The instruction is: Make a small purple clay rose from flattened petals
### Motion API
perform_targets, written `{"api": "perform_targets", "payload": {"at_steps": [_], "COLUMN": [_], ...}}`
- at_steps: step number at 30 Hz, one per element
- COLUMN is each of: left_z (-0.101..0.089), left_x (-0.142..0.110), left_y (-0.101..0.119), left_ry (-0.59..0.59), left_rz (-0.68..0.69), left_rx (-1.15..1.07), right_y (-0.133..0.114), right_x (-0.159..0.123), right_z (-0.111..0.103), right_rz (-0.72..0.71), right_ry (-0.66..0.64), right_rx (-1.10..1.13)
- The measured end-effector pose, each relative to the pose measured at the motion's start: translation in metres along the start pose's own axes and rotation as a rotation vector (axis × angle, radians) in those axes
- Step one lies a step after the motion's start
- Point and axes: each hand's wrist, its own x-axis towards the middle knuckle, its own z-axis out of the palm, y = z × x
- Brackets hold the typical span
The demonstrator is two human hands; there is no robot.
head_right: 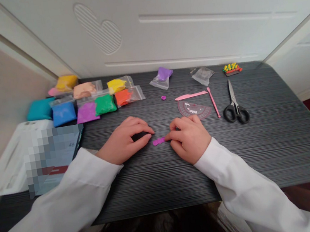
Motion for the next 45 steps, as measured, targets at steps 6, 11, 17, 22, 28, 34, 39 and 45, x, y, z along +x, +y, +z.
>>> {"api": "perform_targets", "payload": {"at_steps": [6,11,17,22,28,34,39,45], "left_z": [-0.0001,0.0004,0.0007,-0.0002,-0.0004,0.0005,0.0007,-0.0003], "left_x": [0.0002,-0.0007,0.0001,-0.0004,-0.0008,0.0005,0.0001,-0.0008], "left_y": [-0.0005,-0.0011,-0.0011,-0.0005,-0.0010,-0.0011,-0.0010,-0.0016], "left_ry": [-0.008,-0.012,-0.006,-0.005,-0.007,0.000,0.001,0.010], "left_rz": [0.003,-0.001,0.001,-0.003,-0.003,-0.001,0.001,-0.001], "left_rx": [0.009,0.010,0.002,0.003,0.001,-0.002,0.000,-0.011], "right_y": [-0.0003,-0.0004,0.0000,0.0018,0.0010,0.0023,0.0022,0.0023], "right_x": [0.0000,0.0005,0.0006,0.0006,0.0021,0.0047,0.0070,0.0085], "right_z": [-0.0008,0.0004,0.0009,0.0005,0.0034,0.0072,0.0082,0.0076], "right_rz": [-0.002,0.000,-0.011,-0.003,0.049,0.088,0.074,0.068], "right_ry": [0.045,0.012,0.035,0.073,0.079,0.056,0.049,0.067], "right_rx": [0.018,-0.002,0.002,0.002,0.004,-0.028,0.000,0.051]}}
